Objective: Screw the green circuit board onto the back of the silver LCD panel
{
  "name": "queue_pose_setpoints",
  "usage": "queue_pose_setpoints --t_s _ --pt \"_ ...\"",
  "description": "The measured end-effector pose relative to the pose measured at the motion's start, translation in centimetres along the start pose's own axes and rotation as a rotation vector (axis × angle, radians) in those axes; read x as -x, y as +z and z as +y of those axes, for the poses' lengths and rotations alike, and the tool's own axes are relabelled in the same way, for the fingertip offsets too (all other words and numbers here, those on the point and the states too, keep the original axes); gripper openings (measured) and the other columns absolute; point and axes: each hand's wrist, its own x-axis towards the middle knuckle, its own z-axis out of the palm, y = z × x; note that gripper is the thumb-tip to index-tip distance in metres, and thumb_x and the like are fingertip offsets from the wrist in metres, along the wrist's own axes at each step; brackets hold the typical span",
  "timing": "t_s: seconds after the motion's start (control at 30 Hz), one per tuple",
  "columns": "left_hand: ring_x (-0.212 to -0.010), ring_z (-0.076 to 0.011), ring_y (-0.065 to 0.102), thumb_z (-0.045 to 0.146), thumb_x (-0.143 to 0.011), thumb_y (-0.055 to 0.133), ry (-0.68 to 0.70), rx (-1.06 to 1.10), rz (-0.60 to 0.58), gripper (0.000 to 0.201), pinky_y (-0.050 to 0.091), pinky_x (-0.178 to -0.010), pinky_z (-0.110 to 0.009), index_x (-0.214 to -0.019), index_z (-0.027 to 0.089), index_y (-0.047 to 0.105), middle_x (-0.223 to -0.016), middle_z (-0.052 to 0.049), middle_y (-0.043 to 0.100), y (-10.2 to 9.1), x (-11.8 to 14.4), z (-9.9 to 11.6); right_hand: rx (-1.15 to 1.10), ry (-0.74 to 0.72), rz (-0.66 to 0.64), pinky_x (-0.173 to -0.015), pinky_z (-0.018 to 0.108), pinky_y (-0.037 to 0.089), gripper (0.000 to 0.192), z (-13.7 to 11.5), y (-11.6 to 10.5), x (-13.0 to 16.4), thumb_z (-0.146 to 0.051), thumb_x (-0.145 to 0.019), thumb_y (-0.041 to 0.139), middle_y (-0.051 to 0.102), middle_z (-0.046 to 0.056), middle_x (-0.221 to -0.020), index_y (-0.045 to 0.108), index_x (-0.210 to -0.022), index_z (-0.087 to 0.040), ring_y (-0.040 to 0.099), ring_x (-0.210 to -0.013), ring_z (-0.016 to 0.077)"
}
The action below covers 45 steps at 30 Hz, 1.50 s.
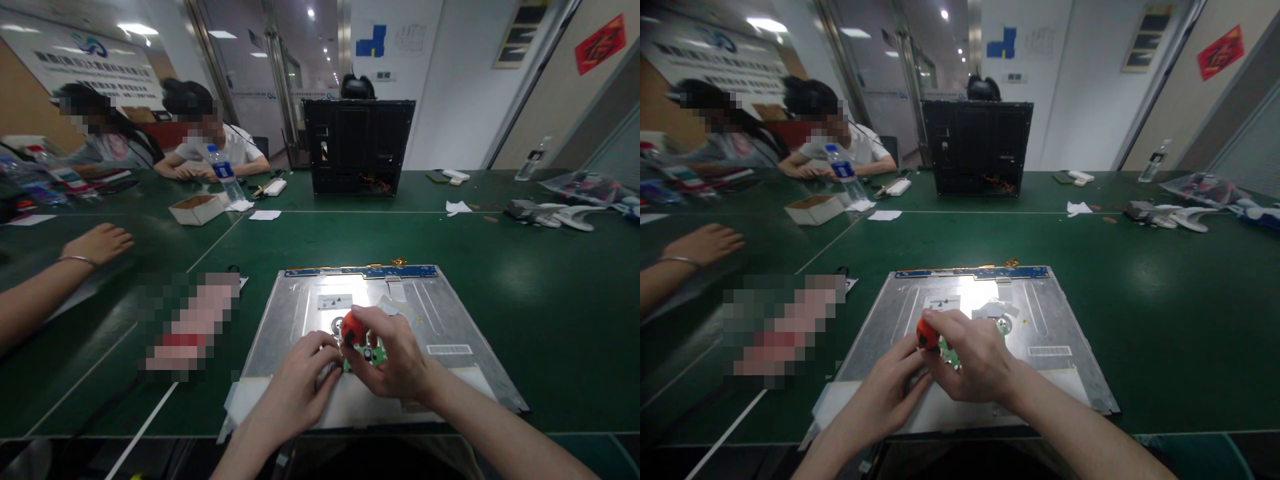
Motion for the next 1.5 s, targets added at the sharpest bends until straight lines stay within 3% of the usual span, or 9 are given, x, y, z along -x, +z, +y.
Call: queue_pose_setpoints --t_s 0.37,0.57,0.77,1.0,1.2,1.5 --pt "-0.097 -0.0230 0.060 0.011 -0.091 0.048 0.026 -0.003 -0.002 0.016 0.051 -0.082 -0.035 -0.097 0.021 0.059 -0.105 -0.007 0.061 0.4 0.4 -0.8 -0.054 -0.014 0.072 -0.054 0.024 0.052 0.046 0.6 0.4 0.1 -0.031 -0.093 0.060 0.063 0.005 -0.090 0.039 -0.134 -0.024 0.062 -0.072 0.0159" --pt "-0.097 -0.0226 0.061 0.011 -0.091 0.050 0.044 -0.008 0.022 0.018 0.052 -0.084 -0.035 -0.101 0.021 0.062 -0.106 -0.008 0.062 0.6 0.3 -1.0 -0.016 -0.004 0.008 -0.051 0.023 0.051 0.052 0.2 0.2 0.1 -0.019 -0.092 0.055 0.066 0.005 -0.087 0.036 -0.141 -0.018 0.062 -0.067 0.0152" --pt "-0.093 -0.0221 0.062 0.012 -0.091 0.049 0.031 0.001 0.010 0.016 0.054 -0.079 -0.033 -0.091 0.020 0.062 -0.101 -0.008 0.063 0.2 0.0 -0.6 -0.024 -0.010 0.037 -0.053 0.025 0.052 0.057 -0.1 0.3 0.0 -0.013 -0.089 0.048 0.069 0.006 -0.087 0.029 -0.143 -0.014 0.065 -0.069 0.0165" --pt "-0.093 -0.0222 0.061 0.011 -0.090 0.050 0.058 -0.004 0.038 0.014 0.053 -0.078 -0.033 -0.093 0.020 0.061 -0.102 -0.008 0.062 0.6 0.2 -1.1 -0.046 -0.025 0.032 -0.051 0.022 0.049 0.052 0.5 0.5 0.1 -0.025 -0.094 0.056 0.066 0.002 -0.085 0.035 -0.141 -0.022 0.061 -0.066 0.0135" --pt "-0.096 -0.0230 0.061 0.011 -0.090 0.052 0.051 -0.014 0.028 0.017 0.053 -0.082 -0.035 -0.100 0.021 0.062 -0.107 -0.008 0.062 0.6 0.3 -1.1 0.041 -0.029 -0.012 -0.048 0.023 0.046 0.052 0.3 0.5 0.1 -0.022 -0.097 0.050 0.068 0.004 -0.084 0.034 -0.145 -0.018 0.062 -0.066 0.0146" --pt "-0.095 -0.0223 0.061 0.012 -0.092 0.049 0.062 0.004 0.016 0.016 0.052 -0.081 -0.034 -0.098 0.020 0.061 -0.105 -0.008 0.062 0.5 0.1 -0.9 -0.002 -0.029 -0.002 -0.054 0.024 0.051 0.050 0.1 0.3 0.2 -0.019 -0.096 0.047 0.071 0.005 -0.086 0.029 -0.143 -0.014 0.064 -0.064 0.0138"
